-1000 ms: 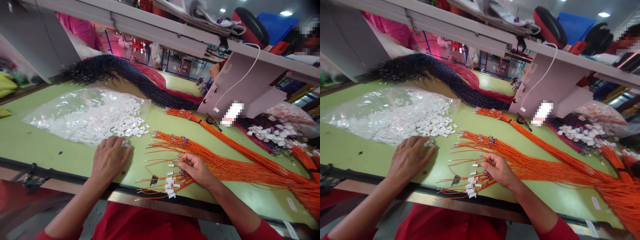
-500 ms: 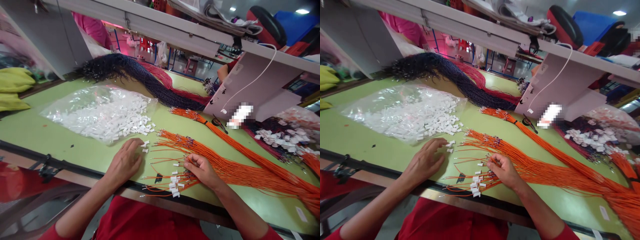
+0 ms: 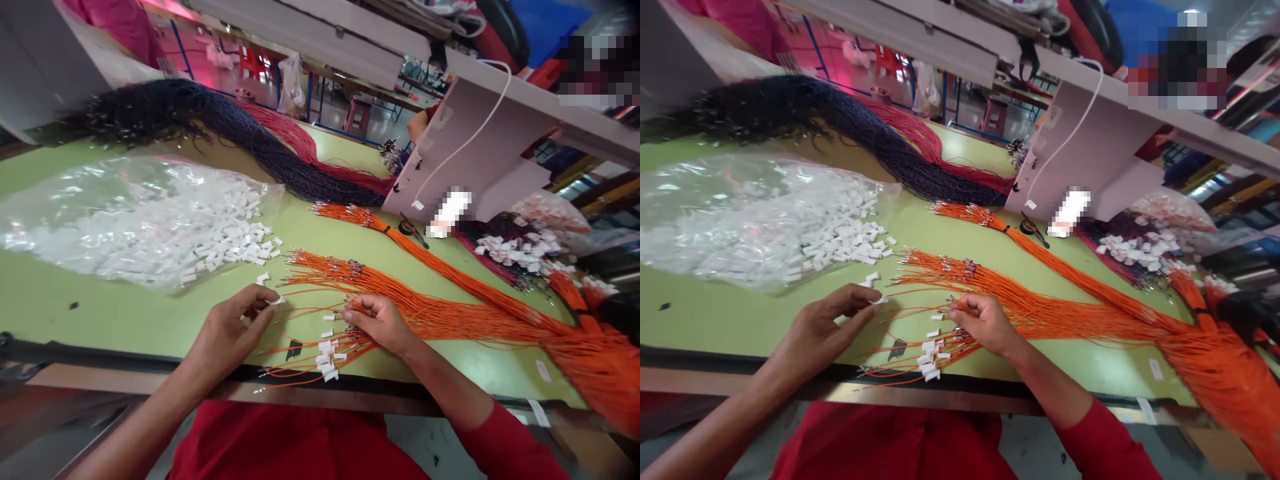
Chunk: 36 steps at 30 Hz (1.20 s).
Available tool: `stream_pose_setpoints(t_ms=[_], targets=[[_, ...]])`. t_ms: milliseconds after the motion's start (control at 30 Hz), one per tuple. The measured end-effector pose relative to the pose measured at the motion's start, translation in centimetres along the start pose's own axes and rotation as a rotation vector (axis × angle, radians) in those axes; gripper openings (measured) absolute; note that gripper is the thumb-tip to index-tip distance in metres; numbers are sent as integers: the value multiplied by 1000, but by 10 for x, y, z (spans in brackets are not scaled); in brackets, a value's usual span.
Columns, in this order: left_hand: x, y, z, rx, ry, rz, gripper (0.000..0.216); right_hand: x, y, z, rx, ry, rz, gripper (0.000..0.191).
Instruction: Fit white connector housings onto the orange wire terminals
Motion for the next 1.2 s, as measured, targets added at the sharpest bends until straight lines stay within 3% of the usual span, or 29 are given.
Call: stream_pose_setpoints(t_ms=[233, 333, 800, 933, 1100, 1200], targets=[[5, -30, -66, -531, 99, 214, 16, -6, 7, 0, 47, -26, -23, 25], [6, -32, -80, -642, 92, 270, 15, -7, 10, -1, 66, -24, -5, 24], [3, -35, -80, -734, 104, 318, 20, -10, 12, -2, 4, -77, 63, 17], [3, -34, -78, -709, -6, 306, 15, -10, 7, -3, -62, -127, 121, 16], [-8, -30, -91, -846, -40, 560, 21, -7, -3, -4, -32, -176, 142, 19], [-11, -32, -95, -908, -76, 603, 25, -6, -5, -3, -33, -203, 168, 21]])
Point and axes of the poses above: each hand's wrist, its own x-axis towards the middle knuckle, its own z-axis out of the back of the hand, y = z × x, the point moved 5 cm from there along x, towards the middle knuckle, and after that the axes turned 11 degrees about -z, right-handed, at the moved point
